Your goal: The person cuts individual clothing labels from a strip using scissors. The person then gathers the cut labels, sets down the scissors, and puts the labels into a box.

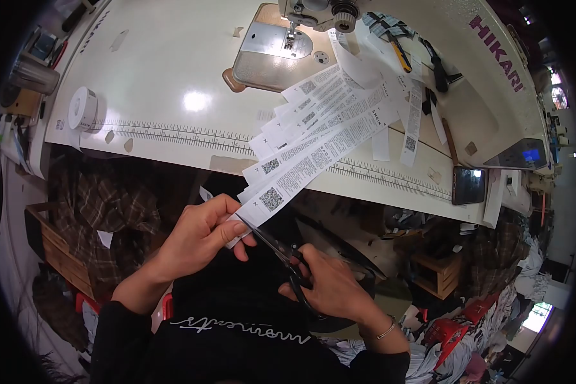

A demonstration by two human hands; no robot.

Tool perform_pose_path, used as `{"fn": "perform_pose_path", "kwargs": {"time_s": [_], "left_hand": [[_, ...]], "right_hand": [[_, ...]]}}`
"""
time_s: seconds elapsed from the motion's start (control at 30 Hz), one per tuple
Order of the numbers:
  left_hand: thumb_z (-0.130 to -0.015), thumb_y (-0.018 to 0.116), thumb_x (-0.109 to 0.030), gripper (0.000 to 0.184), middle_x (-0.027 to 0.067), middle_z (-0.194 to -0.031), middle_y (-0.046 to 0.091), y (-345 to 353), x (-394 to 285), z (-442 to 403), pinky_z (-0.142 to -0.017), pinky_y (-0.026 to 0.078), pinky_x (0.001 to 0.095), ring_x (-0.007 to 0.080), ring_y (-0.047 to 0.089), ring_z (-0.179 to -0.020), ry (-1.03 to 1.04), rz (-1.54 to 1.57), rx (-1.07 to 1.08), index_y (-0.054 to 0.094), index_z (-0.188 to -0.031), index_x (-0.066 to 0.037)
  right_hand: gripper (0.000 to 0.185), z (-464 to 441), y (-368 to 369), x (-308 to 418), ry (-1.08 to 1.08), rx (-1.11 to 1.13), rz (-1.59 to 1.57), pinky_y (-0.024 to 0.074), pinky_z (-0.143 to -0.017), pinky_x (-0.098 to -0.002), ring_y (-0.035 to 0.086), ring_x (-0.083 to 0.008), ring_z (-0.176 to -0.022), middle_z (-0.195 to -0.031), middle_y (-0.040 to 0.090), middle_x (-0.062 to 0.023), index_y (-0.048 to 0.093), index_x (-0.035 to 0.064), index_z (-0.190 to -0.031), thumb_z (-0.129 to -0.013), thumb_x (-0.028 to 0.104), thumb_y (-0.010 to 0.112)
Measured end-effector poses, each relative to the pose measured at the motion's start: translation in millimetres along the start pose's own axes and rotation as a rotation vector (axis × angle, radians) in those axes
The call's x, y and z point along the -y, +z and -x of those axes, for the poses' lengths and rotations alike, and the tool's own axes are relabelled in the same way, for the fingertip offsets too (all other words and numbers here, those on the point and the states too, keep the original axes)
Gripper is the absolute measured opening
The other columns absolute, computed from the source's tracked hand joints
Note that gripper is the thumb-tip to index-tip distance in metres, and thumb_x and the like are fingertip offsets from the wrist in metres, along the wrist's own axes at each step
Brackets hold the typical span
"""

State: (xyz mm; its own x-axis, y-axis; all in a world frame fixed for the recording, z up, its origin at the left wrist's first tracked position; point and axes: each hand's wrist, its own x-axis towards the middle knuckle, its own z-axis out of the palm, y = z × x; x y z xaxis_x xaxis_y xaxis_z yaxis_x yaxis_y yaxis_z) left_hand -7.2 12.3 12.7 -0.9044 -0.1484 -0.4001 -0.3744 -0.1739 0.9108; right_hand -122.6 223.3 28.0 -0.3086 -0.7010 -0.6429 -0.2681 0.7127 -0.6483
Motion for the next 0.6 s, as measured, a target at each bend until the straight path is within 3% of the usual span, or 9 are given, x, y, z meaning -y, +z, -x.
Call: {"fn": "perform_pose_path", "kwargs": {"time_s": [0.07,0.13,0.37,0.47,0.53,0.6], "left_hand": [[-0.094,0.053,-0.008,0.013,0.0097,-0.081,0.067,0,0,-2,-0.063,0.051,0.0223,0.0117,0.066,-0.067,0.024,-0.015,0.009,0.052,-0.098,0.004],[-0.094,0.053,-0.008,0.013,0.0098,-0.081,0.067,0,1,-3,-0.063,0.051,0.0224,0.0117,0.066,-0.066,0.020,-0.015,0.007,0.052,-0.098,0.004],[-0.094,0.054,-0.013,0.016,0.0084,-0.079,0.067,-4,6,2,-0.060,0.049,0.0230,0.0109,0.066,-0.066,-0.005,-0.025,-0.013,0.054,-0.096,0.003],[-0.093,0.054,-0.011,0.014,0.0082,-0.078,0.067,-2,7,12,-0.058,0.050,0.0236,0.0113,0.066,-0.064,-0.028,0.001,0.029,0.054,-0.094,0.003],[-0.092,0.054,-0.010,0.014,0.0092,-0.076,0.067,6,8,16,-0.057,0.050,0.0243,0.0139,0.066,-0.063,0.015,-0.047,0.122,0.049,-0.098,0.002],[-0.092,0.055,-0.012,0.021,0.0096,-0.074,0.065,18,5,16,-0.056,0.050,0.0259,0.0164,0.066,-0.062,0.085,-0.120,0.219,0.043,-0.102,0.001]], "right_hand": [[0.045,-1,0,0,-0.012,-0.025,0.023,0.0436,-0.058,-0.0371,0.057,-0.0275,-0.064,-0.071,0.055,-0.0105,0.047,0.0041,-0.092,-0.074,0.035,0.075],[0.046,-3,-2,2,0.055,0.009,0.018,0.0437,-0.058,-0.0378,0.057,-0.0287,-0.064,-0.068,0.054,-0.0105,0.047,0.0039,-0.090,-0.073,0.036,0.076],[0.043,-3,-2,-8,-0.009,-0.076,0.007,0.0431,-0.057,-0.0382,0.057,-0.0321,-0.062,-0.066,0.056,-0.0097,0.049,0.0045,-0.084,-0.072,0.034,0.078],[0.038,-4,-7,-6,-0.095,-0.048,-0.006,0.0424,-0.056,-0.0348,0.057,-0.0267,-0.060,-0.064,0.055,-0.0073,0.051,0.0042,-0.084,-0.073,0.029,0.077],[0.030,-6,-4,-4,-0.218,-0.067,-0.224,0.0404,-0.052,-0.0291,0.054,-0.0153,-0.057,-0.061,0.053,-0.0047,0.053,0.0029,-0.087,-0.076,0.021,0.075],[0.027,-12,-2,6,-0.231,-0.073,-0.290,0.0392,-0.051,-0.0268,0.051,-0.0111,-0.055,-0.060,0.052,-0.0038,0.054,0.0022,-0.087,-0.077,0.018,0.073]]}}
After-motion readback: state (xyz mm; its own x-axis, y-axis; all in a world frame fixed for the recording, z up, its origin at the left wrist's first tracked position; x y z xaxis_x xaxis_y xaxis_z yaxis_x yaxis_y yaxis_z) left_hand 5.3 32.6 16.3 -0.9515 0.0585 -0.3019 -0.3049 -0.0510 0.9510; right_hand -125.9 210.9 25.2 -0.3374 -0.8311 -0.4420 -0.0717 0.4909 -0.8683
